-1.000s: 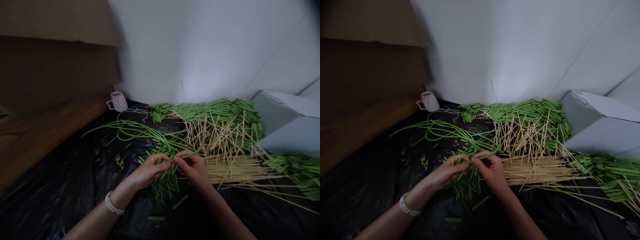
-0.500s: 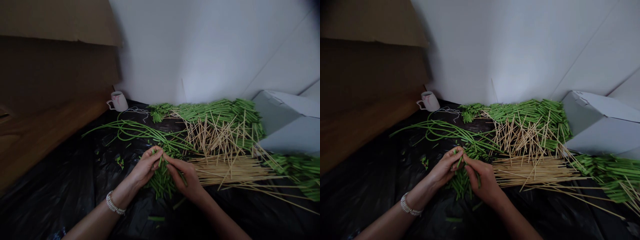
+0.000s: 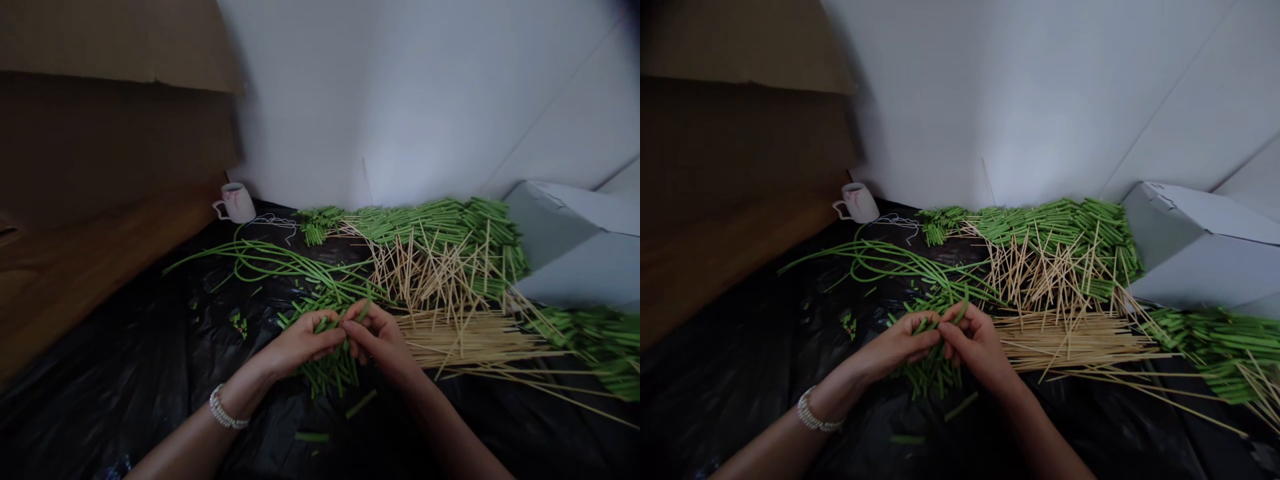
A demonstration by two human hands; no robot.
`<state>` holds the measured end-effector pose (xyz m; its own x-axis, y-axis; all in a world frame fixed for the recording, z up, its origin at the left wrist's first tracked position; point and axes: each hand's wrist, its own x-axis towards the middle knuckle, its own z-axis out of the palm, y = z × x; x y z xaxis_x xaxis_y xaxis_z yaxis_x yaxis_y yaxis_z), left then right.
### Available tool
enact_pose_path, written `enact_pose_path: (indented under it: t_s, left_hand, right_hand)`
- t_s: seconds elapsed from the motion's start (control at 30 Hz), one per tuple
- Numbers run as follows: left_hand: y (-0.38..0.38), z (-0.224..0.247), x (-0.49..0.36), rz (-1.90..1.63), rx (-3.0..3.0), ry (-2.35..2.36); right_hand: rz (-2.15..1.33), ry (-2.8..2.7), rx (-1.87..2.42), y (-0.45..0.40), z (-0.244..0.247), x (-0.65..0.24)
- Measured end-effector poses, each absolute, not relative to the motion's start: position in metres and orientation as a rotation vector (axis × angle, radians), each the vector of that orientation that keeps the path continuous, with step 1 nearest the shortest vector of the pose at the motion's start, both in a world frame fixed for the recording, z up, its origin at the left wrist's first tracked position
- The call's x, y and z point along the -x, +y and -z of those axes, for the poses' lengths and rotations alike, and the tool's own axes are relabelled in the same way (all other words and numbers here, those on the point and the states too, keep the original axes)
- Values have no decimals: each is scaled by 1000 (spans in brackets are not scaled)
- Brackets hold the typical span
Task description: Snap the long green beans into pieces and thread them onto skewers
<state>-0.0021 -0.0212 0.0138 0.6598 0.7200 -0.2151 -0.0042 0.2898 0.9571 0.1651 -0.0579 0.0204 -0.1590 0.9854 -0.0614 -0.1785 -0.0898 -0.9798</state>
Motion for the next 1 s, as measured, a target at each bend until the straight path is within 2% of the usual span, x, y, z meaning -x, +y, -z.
enact_pose_path:
  t_s: [0.27,0.53,0.77,1.0]
  left_hand:
    - [-22,-21,8,-378,-1188,670]
    - [-23,-19,5,-426,-1202,637]
    - [-19,-16,3,-705,-1067,682]
    - [-17,-20,4,-823,-807,586]
  right_hand:
    - [-1406,-958,1039,-52,-15,-178]
    - [-1394,-1071,1052,-53,-15,-174]
    - [-1199,-1119,1088,-55,-20,-174]
    - [-1073,-1310,1120,-61,-15,-160]
